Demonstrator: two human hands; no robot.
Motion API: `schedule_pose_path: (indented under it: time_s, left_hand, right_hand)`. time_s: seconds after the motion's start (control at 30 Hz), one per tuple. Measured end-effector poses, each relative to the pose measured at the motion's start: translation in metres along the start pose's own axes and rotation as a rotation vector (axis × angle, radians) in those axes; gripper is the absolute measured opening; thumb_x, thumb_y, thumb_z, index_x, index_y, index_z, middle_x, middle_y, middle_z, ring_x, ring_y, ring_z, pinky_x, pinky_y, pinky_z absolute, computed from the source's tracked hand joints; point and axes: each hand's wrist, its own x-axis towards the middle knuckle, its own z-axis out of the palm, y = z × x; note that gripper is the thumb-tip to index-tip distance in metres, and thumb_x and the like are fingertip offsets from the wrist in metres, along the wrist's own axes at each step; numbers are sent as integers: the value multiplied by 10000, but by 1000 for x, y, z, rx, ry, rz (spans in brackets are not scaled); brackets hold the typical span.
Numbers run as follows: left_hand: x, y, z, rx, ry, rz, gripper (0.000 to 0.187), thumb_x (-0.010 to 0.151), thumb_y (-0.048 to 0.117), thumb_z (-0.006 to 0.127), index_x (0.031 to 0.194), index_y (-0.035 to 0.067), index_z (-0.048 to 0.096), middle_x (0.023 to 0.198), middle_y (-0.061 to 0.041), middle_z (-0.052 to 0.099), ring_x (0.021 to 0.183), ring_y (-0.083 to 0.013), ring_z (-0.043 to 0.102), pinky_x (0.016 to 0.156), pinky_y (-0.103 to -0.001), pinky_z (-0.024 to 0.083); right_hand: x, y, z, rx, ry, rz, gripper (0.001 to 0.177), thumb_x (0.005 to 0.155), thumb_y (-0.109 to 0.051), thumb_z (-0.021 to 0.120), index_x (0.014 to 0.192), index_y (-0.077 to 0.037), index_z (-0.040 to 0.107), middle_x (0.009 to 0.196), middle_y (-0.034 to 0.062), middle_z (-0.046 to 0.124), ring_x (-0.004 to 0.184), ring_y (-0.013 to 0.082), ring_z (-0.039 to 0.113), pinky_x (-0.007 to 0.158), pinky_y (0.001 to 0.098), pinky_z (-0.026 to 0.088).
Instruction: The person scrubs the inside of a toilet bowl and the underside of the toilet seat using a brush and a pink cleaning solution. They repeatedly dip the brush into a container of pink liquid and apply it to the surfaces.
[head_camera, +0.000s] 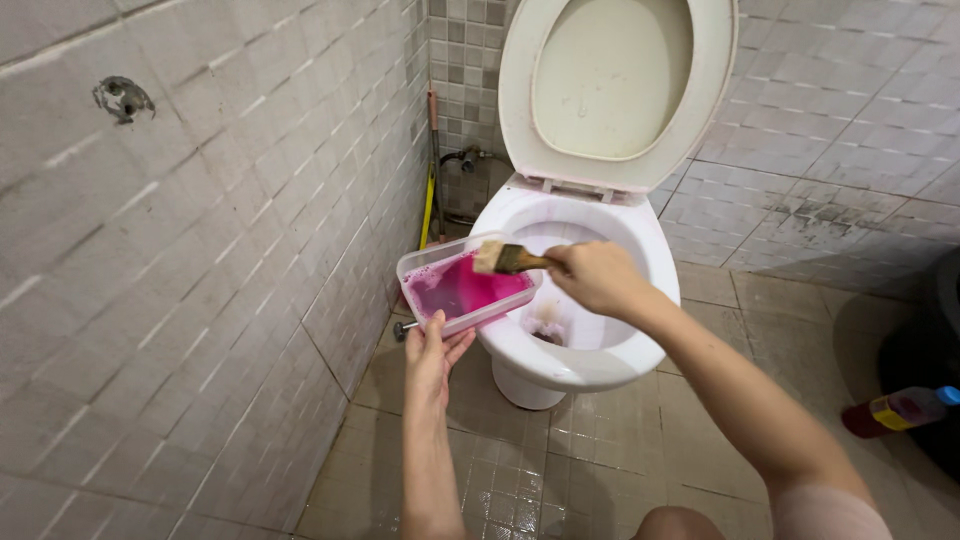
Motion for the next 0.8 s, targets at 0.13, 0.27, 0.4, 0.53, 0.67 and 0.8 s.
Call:
schedule_pose_path:
  time_s: [0.13, 0.27, 0.4, 0.53, 0.67, 0.8]
  left_hand:
    - [-1, 1, 1, -7, 21, -14, 323, 935, 252, 566, 1071, -23, 465, 1022, -188, 632, 859, -285, 701, 806, -408, 615]
    - [0, 6, 0, 3, 38, -4, 339, 933, 252, 567, 1082, -32, 456, 1025, -184, 627, 872, -288, 694, 804, -402, 611]
    - [0, 15, -3, 7, 71, 34, 351, 935, 247, 561, 1099, -45, 457, 1039, -180, 622, 896, -286, 695, 811, -398, 611]
    - [-2, 25, -8, -24, 97, 70, 350, 938, 243, 562, 1113, -42, 459, 1053, -183, 612, 908, -290, 691, 826, -393, 607]
    - [-2, 33, -14, -23, 116, 75, 358, 931, 247, 563, 1124, -41, 474, 1049, -188, 627, 911, -297, 694, 836, -399, 605]
    - [0, 36, -20, -26, 121, 114, 354, 933, 250, 562, 1102, -48, 472, 1042, -198, 634, 913, -309, 695, 844, -417, 601]
  right_hand:
    - [22, -18, 3, -89, -121, -26, 272, 859, -292, 595, 1056, -175, 741, 838, 154, 703, 799, 350, 675, 746, 466, 523]
    - [38, 3, -7, 69, -71, 10, 284, 840, -285, 615, 1053, -140, 733, 877, 151, 719, 815, 343, 679, 748, 452, 525]
    - [43, 47, -18, 137, 17, 87, 323, 845, -303, 628, 1078, -95, 712, 953, 152, 727, 852, 321, 696, 770, 430, 533]
    - [48, 95, -6, 81, -10, 287, 327, 853, -295, 634, 1101, -100, 719, 970, 162, 729, 862, 338, 706, 792, 432, 536]
    - [64, 130, 51, -199, -151, 298, 289, 811, -230, 603, 1063, -170, 730, 978, 145, 719, 914, 340, 683, 797, 447, 538]
    - [87, 137, 130, -301, -223, 135, 297, 835, -139, 545, 1097, -178, 681, 908, 139, 728, 853, 336, 700, 741, 468, 546]
